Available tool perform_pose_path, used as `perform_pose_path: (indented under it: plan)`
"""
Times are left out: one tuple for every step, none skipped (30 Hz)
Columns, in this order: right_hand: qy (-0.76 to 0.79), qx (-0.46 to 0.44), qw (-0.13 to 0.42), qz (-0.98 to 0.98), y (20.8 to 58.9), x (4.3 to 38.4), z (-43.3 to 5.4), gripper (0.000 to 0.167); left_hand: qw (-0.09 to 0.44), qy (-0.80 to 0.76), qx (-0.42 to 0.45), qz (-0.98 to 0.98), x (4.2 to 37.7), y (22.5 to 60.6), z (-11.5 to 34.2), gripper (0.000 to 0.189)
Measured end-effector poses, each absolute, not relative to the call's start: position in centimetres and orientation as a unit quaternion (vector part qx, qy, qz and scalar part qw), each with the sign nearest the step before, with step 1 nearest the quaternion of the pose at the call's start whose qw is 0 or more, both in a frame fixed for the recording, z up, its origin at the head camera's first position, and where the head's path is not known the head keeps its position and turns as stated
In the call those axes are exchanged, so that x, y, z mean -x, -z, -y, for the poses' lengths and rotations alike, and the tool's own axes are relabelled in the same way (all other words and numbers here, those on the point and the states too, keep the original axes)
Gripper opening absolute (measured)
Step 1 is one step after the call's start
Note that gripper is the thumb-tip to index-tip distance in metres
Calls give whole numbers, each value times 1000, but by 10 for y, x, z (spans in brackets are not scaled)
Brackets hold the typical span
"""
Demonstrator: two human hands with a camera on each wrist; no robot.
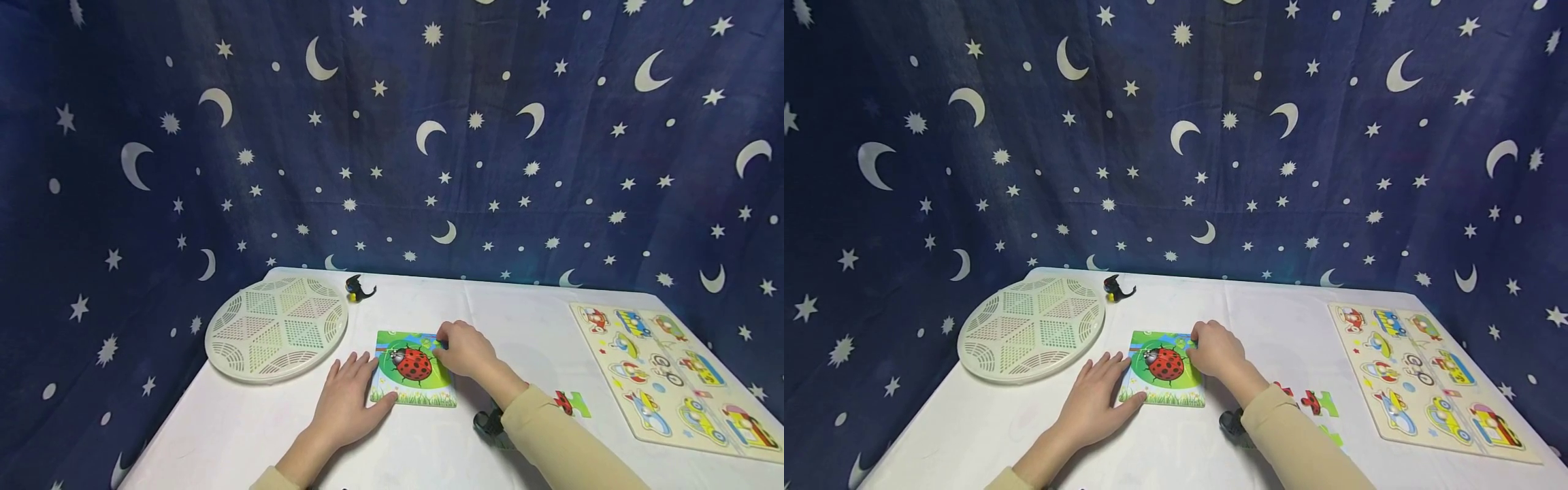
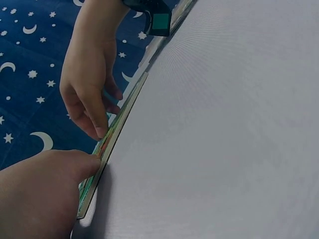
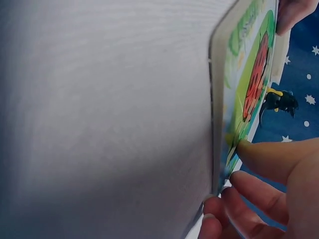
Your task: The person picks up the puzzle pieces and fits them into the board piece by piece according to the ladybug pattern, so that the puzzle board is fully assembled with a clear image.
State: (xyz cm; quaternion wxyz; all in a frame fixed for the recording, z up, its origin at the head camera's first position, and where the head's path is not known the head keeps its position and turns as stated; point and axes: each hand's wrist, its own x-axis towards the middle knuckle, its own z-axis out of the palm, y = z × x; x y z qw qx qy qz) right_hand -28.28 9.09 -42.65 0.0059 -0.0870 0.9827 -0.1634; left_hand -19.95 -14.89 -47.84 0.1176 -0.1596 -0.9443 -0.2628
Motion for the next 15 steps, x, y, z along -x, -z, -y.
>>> perform_pose_path:
  plan:
    - [163, 88, 5, -983, 426, 283, -91, 25, 118, 263, 160, 944, 199, 478, 149, 72]
    - [163, 89, 4, -983, 427, 283, -91, 24, 118, 263, 160, 944, 199, 478, 149, 72]
    - [161, 90, 2, -983, 426, 283, -91, 24, 118, 263, 160, 944, 199, 478, 149, 72]
    - [159, 91, 1, -983, 426, 282, -91, 23, 118, 262, 160, 944, 199, 478, 149, 72]
    - [157, 92, 0, -983, 426, 282, -91, 23, 118, 262, 160, 944, 199, 478, 149, 72]
    - [153, 93, -2, -984, 426, 282, -91, 23, 118, 263, 160, 944, 199, 478, 149, 72]
    - [149, 93, -4, -984, 426, 282, -90, 22, 118, 263, 160, 944, 199, 478, 149, 72]
    - [143, 94, -7, -985, 425, 281, -90, 22, 118, 263, 161, 944, 199, 478, 149, 72]
    - [137, 96, -8, -986, 425, 281, -90, 22, 118, 263, 161, 944, 199, 478, 149, 72]
    - [131, 99, -11, -986, 425, 280, -89, 21, 119, 263, 161, 944, 199, 478, 149, 72]
    - [123, 101, -13, -987, 425, 280, -89, 21, 119, 263, 161, 944, 199, 478, 149, 72]
    - [115, 104, -16, -988, 425, 280, -89, 21, 120, 263, 162, 944, 199, 478, 149, 72]
    - [107, 108, -20, -988, 424, 279, -88, 20, 120, 262, 162, 944, 199, 479, 150, 72]
    - [100, 111, -23, -989, 425, 279, -87, 20, 120, 262, 162, 944, 199, 479, 150, 72]
    - [94, 115, -26, -989, 425, 279, -87, 19, 121, 262, 161, 944, 199, 479, 150, 72]
